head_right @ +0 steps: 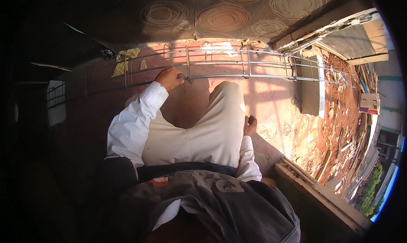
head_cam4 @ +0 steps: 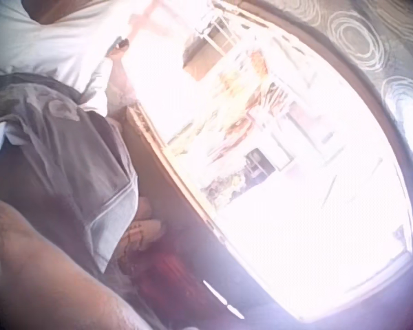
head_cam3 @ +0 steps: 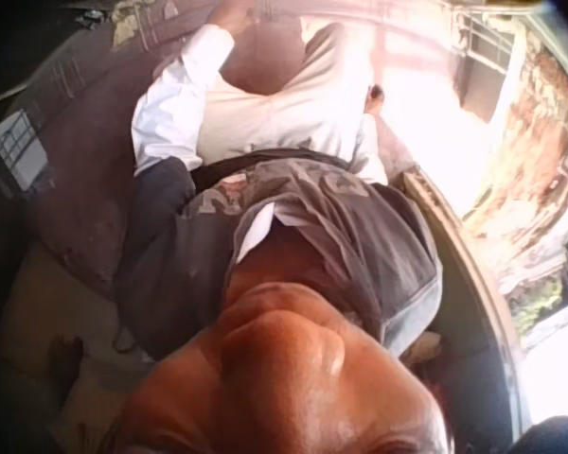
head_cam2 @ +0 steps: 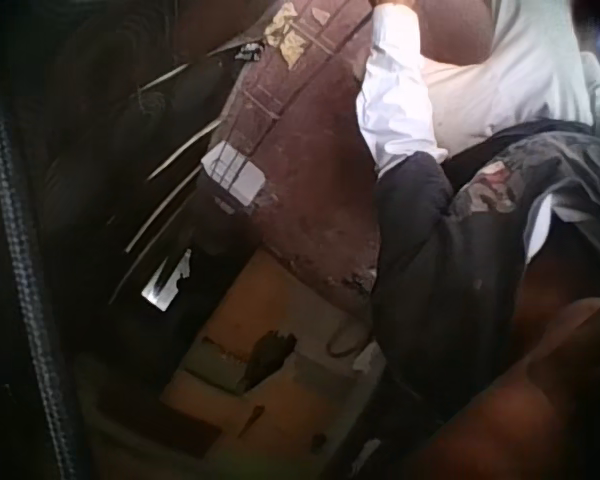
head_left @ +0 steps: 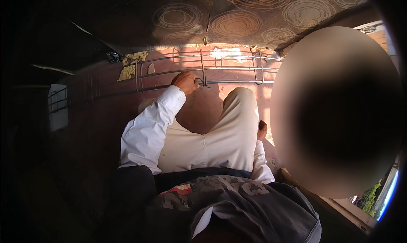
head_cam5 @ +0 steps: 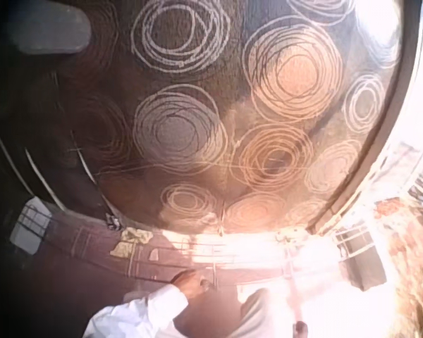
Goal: The person uses pliers to tie wire around intersecting rebar rods, securing a rebar cage on the ground. The person moves along the structure, repeatedly wrapping and twisting wire to fasten joints.
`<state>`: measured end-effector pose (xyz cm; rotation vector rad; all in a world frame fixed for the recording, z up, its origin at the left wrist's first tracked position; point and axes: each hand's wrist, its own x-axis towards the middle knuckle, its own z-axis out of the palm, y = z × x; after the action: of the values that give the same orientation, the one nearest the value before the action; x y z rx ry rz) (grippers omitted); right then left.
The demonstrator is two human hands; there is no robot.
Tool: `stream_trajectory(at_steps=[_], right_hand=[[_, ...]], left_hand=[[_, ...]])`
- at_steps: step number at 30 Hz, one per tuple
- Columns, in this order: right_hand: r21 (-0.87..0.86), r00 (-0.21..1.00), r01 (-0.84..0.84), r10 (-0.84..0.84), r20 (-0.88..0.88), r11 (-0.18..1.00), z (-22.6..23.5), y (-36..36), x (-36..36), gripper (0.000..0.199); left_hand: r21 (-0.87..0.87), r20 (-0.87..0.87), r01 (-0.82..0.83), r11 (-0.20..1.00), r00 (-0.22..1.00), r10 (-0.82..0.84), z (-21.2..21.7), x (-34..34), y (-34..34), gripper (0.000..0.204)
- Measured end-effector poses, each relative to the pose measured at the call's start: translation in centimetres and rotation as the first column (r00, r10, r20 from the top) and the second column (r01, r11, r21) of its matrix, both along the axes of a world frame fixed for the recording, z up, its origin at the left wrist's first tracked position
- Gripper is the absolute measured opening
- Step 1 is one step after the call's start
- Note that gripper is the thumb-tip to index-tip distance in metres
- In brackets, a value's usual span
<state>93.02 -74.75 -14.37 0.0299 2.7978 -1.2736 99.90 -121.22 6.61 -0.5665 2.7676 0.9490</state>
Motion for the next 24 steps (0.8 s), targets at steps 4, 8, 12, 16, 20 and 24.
stream_trajectory(at_steps=[4,8,12,16,20,24], right_hand=[[0.022,0.863,-0.255,0.237,-0.446,0.967,20.9,-14.5,-4.2,0.025],[0.368,0.627,-0.609,0.71,-0.319,0.703,24.9,-24.7,-5.1,0.035],[0.486,0.617,-0.69,0.787,0.007,0.537,20.8,-29.3,-4.4,0.047],[0.516,0.64,-0.621,0.762,-0.1,0.589,18.0,-29.8,-3.9,0.048],[0.406,0.705,-0.648,0.709,0.001,0.644,16.6,-29.6,-4.7,0.053],[0.47,0.657,-0.683,0.752,0.059,0.56,11.6,-31.0,-5.7,0.056]], left_hand=[[-0.017,0.042,-0.087,0.996,0.995,0.087,0.2,0.2,0.5,0.017],[0.039,0.078,-0.082,0.996,0.994,0.078,1.3,-0.5,0.9,0.023],[-0.062,-0.071,-0.169,0.984,0.984,0.164,-0.3,0.1,1.3,0.022],[-0.034,-0.087,-0.221,0.975,0.972,0.217,-3.0,0.4,1.4,0.021],[0.037,0.03,-0.332,0.942,0.943,0.331,-0.7,0.6,2.0,0.027],[0.041,-0.43,-0.436,0.899,0.804,0.409,-3.7,2.9,2.5,0.021]])
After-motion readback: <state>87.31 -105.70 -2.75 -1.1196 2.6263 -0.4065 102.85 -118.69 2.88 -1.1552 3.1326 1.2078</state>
